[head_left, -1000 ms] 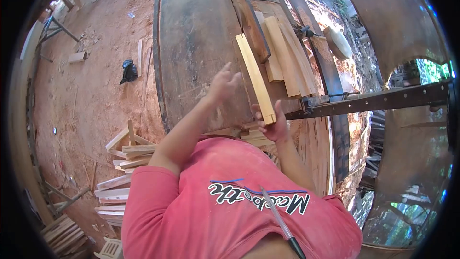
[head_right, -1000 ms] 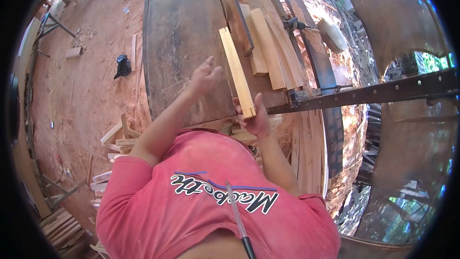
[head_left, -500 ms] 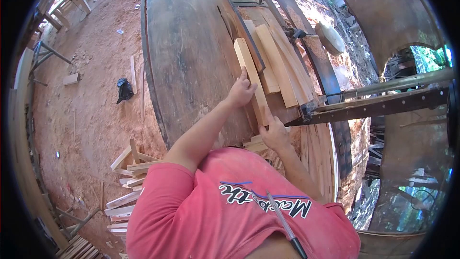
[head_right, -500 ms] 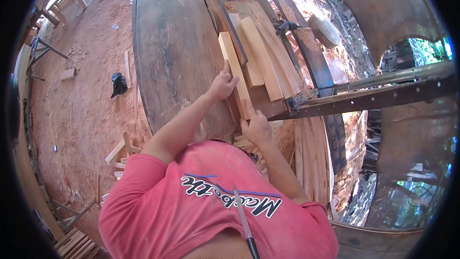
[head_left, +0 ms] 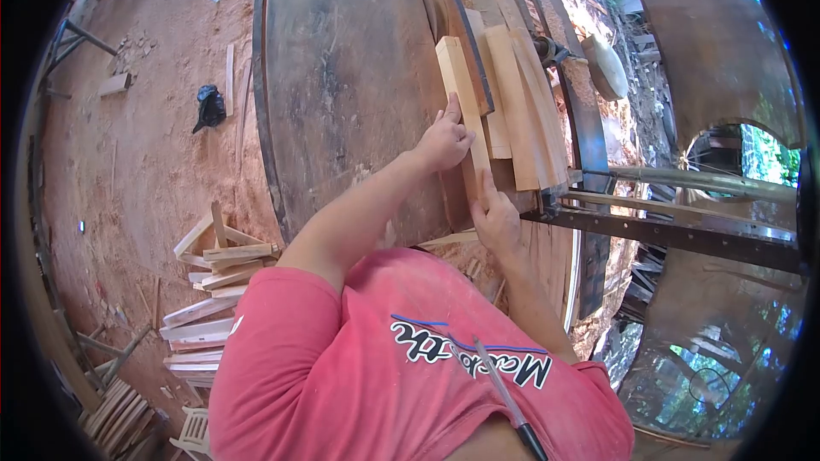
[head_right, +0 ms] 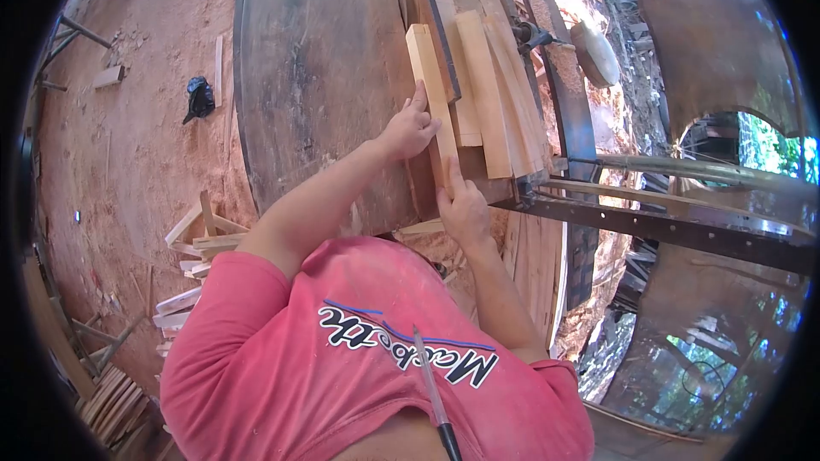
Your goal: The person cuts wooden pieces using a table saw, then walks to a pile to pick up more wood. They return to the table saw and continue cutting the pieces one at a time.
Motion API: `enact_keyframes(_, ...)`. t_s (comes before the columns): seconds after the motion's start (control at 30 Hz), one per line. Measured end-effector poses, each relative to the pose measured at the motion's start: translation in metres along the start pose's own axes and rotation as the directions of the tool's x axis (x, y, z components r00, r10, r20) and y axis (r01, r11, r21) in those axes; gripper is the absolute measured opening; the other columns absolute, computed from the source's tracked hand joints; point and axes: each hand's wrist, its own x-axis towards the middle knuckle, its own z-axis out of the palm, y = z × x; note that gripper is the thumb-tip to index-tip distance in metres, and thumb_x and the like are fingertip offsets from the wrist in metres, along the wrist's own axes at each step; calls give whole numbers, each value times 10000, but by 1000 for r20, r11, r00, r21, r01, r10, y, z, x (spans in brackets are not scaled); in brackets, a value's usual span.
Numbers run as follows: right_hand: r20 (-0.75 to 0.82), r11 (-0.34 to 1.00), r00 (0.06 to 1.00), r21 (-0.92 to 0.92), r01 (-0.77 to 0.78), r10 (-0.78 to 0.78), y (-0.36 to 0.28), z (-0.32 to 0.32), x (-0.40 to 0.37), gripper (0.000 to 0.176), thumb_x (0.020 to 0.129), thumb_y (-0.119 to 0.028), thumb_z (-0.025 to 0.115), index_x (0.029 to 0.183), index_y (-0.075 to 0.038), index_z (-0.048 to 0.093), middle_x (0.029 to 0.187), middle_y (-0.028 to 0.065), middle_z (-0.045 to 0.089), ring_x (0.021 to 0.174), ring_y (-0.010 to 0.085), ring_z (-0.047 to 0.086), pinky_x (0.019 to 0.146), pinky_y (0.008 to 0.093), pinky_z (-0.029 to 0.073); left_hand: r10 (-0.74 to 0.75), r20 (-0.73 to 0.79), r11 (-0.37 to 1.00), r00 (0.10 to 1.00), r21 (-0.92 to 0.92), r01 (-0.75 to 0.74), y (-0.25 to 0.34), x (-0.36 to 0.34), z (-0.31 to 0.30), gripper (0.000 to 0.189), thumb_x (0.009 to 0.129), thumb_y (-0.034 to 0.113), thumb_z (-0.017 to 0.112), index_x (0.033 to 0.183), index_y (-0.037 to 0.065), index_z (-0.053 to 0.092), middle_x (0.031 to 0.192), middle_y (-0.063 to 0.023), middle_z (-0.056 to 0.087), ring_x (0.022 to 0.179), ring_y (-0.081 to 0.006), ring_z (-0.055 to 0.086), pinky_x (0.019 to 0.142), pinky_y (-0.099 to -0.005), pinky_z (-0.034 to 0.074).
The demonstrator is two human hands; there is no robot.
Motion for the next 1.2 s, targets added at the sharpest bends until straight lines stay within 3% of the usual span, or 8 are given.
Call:
enact_keyframes(0.07, -23, 998, 998, -1, 56, -56, 2, 0, 4, 662, 894, -229, 595, 1491, -96, 342, 864, 249, 600, 814, 433, 607, 728, 520, 480, -1, 9, 1000, 1000, 15, 1, -1, 3, -2, 435, 967, 279, 502, 826, -92, 679, 1559, -314, 48, 1354, -413, 371, 1190, -437, 181)
enact_keyframes(0.27, 7, 999, 1000, -20, 26, -26, -2, 0, 18, 654, 900, -247, 588, 1487, -95, 345, 862, 258, 602, 818, 442, 608, 736, 526, 476, -15, 2, 999, 1000, 34, 15, -6, 15, -6, 413, 968, 279, 493, 901, -74, 698, 1564, -309, 50, 1404, -379, 309, 1194, -438, 172)
enact_keyframes(0.5, 48, 999, 998, -34, -38, 40, -7, -4, 28, 653, 896, -259, 589, 1485, -99, 356, 912, 253, 627, 876, 429, 617, 799, 494, 477, -19, 25, 998, 1000, 54, 18, -5, 22, -16, 421, 965, 296, 490, 915, -63, 704, 1558, -322, 48, 1402, -384, 311, 1193, -445, 175)
enact_keyframes(0.57, 59, 999, 997, -35, -37, 39, -7, -4, 30, 655, 897, -266, 588, 1487, -102, 354, 906, 251, 628, 879, 423, 620, 797, 490, 479, -32, 53, 998, 998, 48, 29, -5, 24, -17, 419, 951, 285, 485, 996, -67, 709, 1541, -357, 82, 1419, -407, 271, 1191, -464, 168)
enact_keyframes(0.87, 46, 999, 999, -49, -16, 18, -5, -2, 35, 644, 898, -262, 581, 1477, -80, 366, 901, 247, 633, 867, 417, 618, 800, 485, 477, -43, 32, 999, 999, 26, 43, -10, 29, -17, 425, 952, 310, 493, 945, -53, 715, 1559, -319, 52, 1373, -400, 355, 1191, -449, 178)
enact_keyframes(1.0, 64, 999, 998, -46, -23, 26, -6, -5, 36, 645, 902, -270, 574, 1477, -69, 361, 930, 259, 643, 905, 414, 621, 825, 480, 478, -44, 38, 999, 998, 9, 44, -4, 29, -22, 430, 935, 295, 481, 948, -72, 706, 1564, -313, 59, 1408, -394, 298, 1191, -462, 161)
enact_keyframes(1.1, 11, 999, 999, -15, 37, -37, -14, -25, 36, 624, 891, -268, 593, 1456, -80, 404, 910, 265, 640, 865, 417, 632, 779, 495, 494, -51, 56, 999, 997, -13, 52, -1, 33, -33, 436, 908, 275, 466, 937, -96, 694, 1568, -306, 74, 1450, -382, 212, 1194, -478, 118)
enact_keyframes(1.2, -140, 993, 983, 5, 118, -117, -22, -58, 41, 532, 886, -248, 611, 1373, -57, 516, 935, 267, 652, 858, 397, 650, 759, 469, 507, 16, 7, 997, 1000, -77, -15, 4, 40, -38, 434, 886, 256, 459, 928, -113, 683, 1569, -302, 96, 1472, -376, 153, 1193, -492, 75)
